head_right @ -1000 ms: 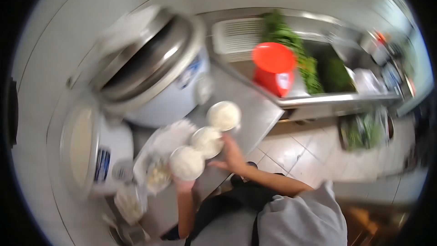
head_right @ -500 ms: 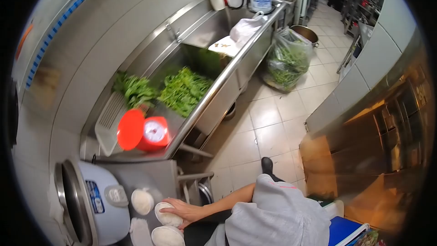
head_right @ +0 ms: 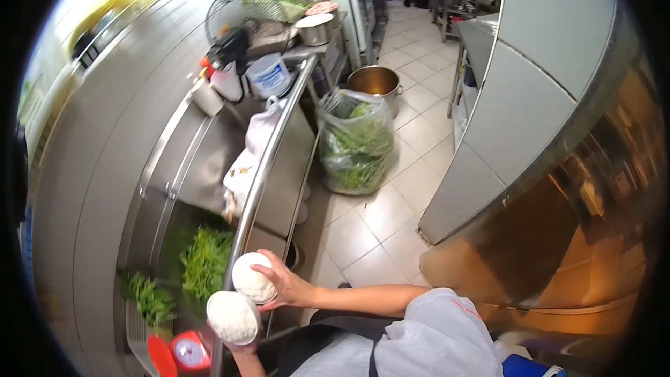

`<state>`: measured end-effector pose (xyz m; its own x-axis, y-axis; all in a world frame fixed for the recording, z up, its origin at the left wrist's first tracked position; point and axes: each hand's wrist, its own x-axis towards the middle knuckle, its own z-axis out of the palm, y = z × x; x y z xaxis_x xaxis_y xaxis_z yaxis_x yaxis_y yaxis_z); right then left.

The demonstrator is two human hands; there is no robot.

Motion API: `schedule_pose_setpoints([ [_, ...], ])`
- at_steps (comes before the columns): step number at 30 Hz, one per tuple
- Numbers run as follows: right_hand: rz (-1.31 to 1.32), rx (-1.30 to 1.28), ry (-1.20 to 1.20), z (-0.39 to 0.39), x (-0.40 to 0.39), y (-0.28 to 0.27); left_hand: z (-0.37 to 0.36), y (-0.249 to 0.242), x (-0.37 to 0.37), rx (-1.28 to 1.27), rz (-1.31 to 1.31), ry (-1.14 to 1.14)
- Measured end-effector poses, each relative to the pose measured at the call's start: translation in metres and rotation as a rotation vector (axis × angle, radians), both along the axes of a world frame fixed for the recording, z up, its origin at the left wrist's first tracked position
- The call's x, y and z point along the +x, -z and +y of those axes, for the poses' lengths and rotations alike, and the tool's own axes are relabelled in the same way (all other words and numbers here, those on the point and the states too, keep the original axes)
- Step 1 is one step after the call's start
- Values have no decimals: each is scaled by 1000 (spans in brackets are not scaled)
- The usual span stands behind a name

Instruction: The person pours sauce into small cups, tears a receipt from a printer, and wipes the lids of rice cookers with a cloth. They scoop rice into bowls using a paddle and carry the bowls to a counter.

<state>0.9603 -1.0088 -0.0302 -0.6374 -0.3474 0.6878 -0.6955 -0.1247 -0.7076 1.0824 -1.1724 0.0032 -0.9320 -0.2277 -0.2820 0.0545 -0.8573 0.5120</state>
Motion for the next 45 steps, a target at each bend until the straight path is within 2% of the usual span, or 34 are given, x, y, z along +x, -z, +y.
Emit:
schedule_pose_setpoints([
  [2, -33, 16, 69, 31, -53, 13, 30, -2, -77, 63, -59, 40],
  [3, -69, 35, 107, 48, -80, 17, 37, 3, -115, -13, 9, 214],
  [4, -59, 43, 140, 66, -105, 21, 51, 9, -151, -55, -90, 208],
  [6, -91, 47, 287, 100, -157, 25, 71, 24, -230, -66, -106, 338],
  [7, -55, -8, 337, 119, -187, 24, 92, 24, -267, -56, -112, 291],
  [10, -54, -13, 614, 178, -265, 23, 143, 22, -381, -22, -53, 537],
  [11, -81, -69, 692, 197, -291, 24, 165, 17, -418, -14, -43, 566],
  [13, -131, -204, 826, 234, -334, 20, 211, 2, -483, 74, 22, 768],
  [14, -198, -313, 856, 251, -351, 3, 237, -4, -514, 99, 31, 829],
  [16, -161, -335, 1118, 299, -391, -7, 294, -20, -571, 143, 57, 989],
  [19, -155, -443, 1298, 379, -445, -17, 376, -5, -646, 178, 54, 1112],
  [20, -175, -524, 1356, 409, -461, -20, 403, 7, -669, 169, 59, 1119],
  [23, -139, -506, 1621, 502, -510, -17, 458, 24, -705, 180, 39, 1151],
  [28, -112, -492, 1766, 634, -588, -8, 525, 28, -754, 238, 17, 1323],
  [31, -128, -432, 1853, 688, -637, -7, 566, 25, -797, 199, -34, 1313],
  [34, -166, -441, 1857, 733, -689, 2, 614, 51, -861, 190, -45, 1298],
  [38, -241, -304, 2037, 786, -758, 15, 698, 59, -949, 258, -65, 1357],
  [40, -268, -264, 2098, 807, -791, 12, 744, 66, -998, 100, -135, 1309],
  [43, -213, -86, 2151, 846, -837, 21, 812, 59, -1067, 28, -91, 1405],
  [45, -243, -110, 2159, 876, -871, 14, 857, 55, -1107, 11, -63, 1494],
])
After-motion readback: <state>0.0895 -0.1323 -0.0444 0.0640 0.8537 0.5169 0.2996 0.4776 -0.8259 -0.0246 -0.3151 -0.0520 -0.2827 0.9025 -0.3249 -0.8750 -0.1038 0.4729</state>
